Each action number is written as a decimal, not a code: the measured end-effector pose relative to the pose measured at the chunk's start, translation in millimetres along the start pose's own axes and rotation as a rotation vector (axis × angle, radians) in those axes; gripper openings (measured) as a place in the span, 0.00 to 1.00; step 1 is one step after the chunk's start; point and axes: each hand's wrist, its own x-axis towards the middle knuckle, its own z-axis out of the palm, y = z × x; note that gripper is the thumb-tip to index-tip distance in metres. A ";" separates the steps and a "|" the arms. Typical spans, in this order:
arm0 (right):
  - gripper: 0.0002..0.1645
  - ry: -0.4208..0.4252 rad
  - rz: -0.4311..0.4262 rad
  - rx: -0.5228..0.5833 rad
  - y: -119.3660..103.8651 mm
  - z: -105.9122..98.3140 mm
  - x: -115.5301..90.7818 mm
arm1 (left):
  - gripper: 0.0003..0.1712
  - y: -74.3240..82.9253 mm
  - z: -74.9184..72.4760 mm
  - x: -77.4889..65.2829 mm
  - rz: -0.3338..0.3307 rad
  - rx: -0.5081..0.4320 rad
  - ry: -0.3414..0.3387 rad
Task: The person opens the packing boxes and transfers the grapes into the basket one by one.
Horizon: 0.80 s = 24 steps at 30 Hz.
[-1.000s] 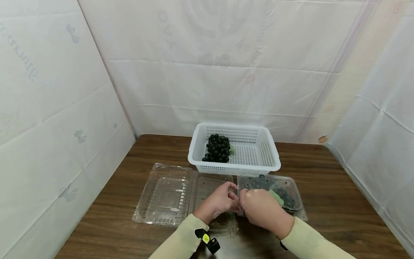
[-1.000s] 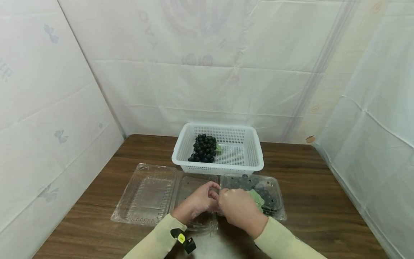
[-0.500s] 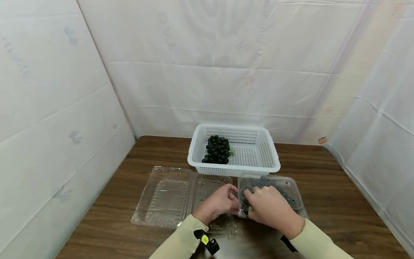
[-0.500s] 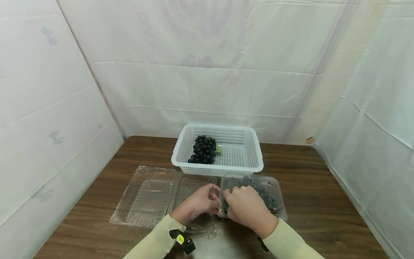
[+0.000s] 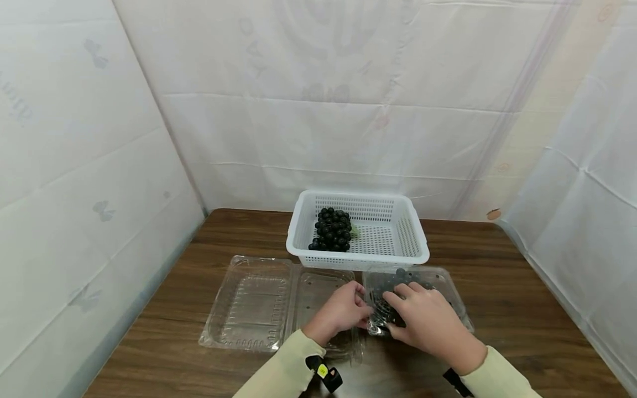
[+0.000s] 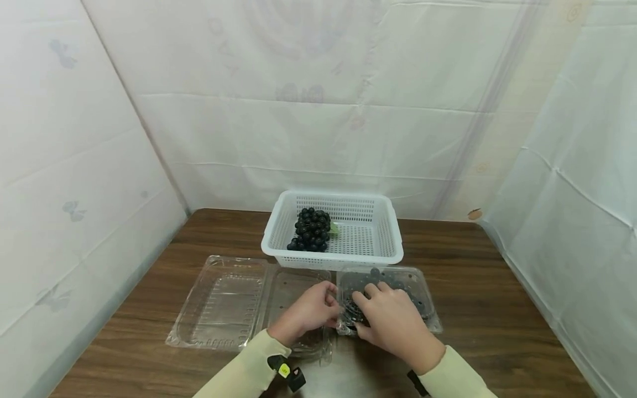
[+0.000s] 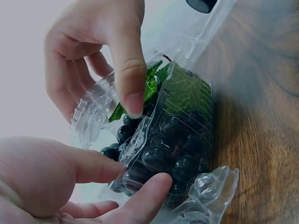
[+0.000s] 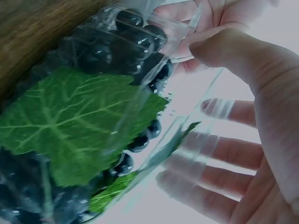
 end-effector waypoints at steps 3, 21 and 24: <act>0.32 0.013 0.011 0.046 5.4 3.1 -5.9 | 0.21 1.3 -0.7 -0.5 -0.002 0.020 -0.001; 0.44 0.053 0.062 0.207 50.5 11.2 -52.8 | 0.23 4.2 2.0 -2.9 0.012 0.082 0.042; 0.44 0.060 0.070 0.197 57.0 8.1 -59.4 | 0.23 4.6 1.6 -3.3 0.019 0.109 0.047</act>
